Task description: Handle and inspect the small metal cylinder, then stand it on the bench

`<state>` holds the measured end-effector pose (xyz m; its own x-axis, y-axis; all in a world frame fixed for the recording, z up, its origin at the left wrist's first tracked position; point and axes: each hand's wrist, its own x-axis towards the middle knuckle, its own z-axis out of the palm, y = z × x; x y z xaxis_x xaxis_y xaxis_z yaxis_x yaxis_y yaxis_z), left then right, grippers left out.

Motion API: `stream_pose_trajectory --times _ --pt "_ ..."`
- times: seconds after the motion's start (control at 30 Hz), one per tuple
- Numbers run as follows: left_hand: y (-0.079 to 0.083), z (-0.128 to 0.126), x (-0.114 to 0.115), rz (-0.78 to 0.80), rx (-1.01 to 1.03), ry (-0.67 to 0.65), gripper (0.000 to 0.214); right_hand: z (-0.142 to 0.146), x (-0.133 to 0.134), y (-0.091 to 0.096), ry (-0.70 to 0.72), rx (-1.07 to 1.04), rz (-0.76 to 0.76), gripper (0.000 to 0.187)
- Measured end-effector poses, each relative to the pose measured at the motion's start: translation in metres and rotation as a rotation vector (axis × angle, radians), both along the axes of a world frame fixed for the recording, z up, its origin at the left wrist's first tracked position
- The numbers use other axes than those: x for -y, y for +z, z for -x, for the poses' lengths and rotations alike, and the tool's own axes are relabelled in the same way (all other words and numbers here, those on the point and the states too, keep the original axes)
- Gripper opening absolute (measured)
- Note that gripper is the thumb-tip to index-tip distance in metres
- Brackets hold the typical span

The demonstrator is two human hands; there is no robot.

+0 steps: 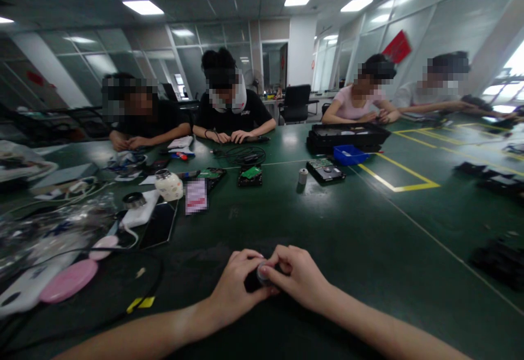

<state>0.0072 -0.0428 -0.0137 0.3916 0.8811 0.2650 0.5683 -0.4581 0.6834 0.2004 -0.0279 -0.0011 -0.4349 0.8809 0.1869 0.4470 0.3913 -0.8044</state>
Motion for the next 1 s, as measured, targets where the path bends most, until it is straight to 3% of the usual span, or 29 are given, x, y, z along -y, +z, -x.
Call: stream_pose_trajectory --times 0.17,0.3,0.43,0.57,0.73,0.9,1.0 --pt "0.008 0.004 -0.002 0.024 -0.006 -0.026 0.039 -0.024 -0.024 0.005 -0.047 0.016 -0.092 0.036" --pt "0.012 0.011 -0.004 0.042 -0.031 -0.005 0.038 -0.045 -0.049 -0.007 -0.029 0.278 -0.189 0.033" --pt "0.012 0.015 -0.006 0.048 -0.053 0.012 0.039 -0.053 -0.059 -0.021 0.054 0.399 -0.139 0.027" --pt "0.009 0.014 -0.007 0.027 -0.049 -0.012 0.038 -0.048 -0.054 -0.022 0.009 0.36 -0.14 0.027" --pt "0.004 0.016 -0.009 0.005 -0.039 -0.028 0.039 -0.025 -0.029 -0.008 -0.098 0.168 -0.127 0.034" --pt "0.001 0.016 -0.01 0.003 -0.016 -0.046 0.037 0.001 -0.008 0.004 0.063 0.164 -0.254 0.032" --pt "0.002 0.017 -0.01 0.022 0.014 -0.046 0.034 0.005 -0.004 0.004 0.079 0.189 -0.283 0.03"
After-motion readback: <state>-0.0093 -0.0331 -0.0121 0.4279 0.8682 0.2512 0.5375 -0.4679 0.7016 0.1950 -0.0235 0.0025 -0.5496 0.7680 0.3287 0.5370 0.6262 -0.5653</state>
